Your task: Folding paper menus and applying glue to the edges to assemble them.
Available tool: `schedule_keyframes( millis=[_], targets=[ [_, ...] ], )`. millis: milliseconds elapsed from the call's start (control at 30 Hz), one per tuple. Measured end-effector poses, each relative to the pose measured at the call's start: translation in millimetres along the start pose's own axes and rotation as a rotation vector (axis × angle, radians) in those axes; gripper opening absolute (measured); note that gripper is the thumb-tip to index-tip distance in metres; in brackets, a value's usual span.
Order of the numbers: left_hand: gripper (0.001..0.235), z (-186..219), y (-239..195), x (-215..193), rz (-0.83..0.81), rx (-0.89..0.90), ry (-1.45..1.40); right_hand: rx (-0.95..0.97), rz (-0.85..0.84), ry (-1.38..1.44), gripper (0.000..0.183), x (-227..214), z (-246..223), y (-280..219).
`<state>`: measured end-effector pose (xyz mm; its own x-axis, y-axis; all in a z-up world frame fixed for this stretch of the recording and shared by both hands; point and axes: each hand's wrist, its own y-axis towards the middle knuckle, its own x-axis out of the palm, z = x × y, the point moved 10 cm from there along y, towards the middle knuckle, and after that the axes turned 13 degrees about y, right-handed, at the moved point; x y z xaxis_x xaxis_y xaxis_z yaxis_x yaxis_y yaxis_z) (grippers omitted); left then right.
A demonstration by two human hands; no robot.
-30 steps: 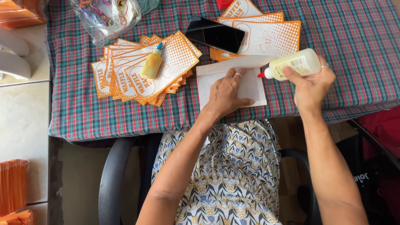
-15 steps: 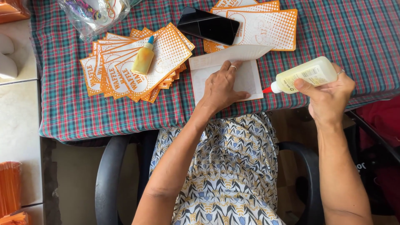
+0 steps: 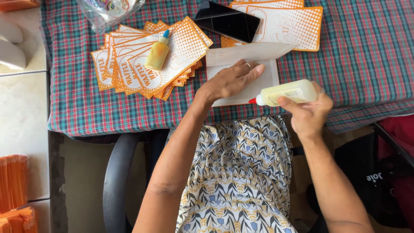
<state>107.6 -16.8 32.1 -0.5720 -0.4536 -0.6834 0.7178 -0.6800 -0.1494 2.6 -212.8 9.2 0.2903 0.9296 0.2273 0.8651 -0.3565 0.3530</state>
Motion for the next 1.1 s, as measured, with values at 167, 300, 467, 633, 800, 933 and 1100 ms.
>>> schedule_keyframes(
  millis=[167,300,467,633,800,933,1100],
  targets=[
    [0.104,-10,-5,1,-0.052,-0.039,-0.138,0.018,-0.054,0.038,0.042,54,7,-17],
    [0.113,10,-22,-16,-0.135,-0.063,-0.165,0.051,-0.072,0.086,0.043,78,31,-26],
    [0.115,-3,-13,-8,-0.060,0.009,-0.267,0.129,-0.049,0.171,0.043,81,25,-12],
    [0.081,33,-69,-18,0.236,0.161,-0.279,0.175,0.046,0.336,0.056,-5,-16,35],
    [0.009,69,-126,-3,0.482,0.507,0.041,0.229,0.008,-0.289,0.044,-77,-16,69],
    [0.011,34,-130,-7,0.693,0.361,0.354,-0.210,-0.277,-0.940,0.062,-56,-47,74],
    [0.011,4,-135,0,0.707,0.261,0.587,-0.591,-0.598,-0.801,0.011,74,-104,19]
  ],
)
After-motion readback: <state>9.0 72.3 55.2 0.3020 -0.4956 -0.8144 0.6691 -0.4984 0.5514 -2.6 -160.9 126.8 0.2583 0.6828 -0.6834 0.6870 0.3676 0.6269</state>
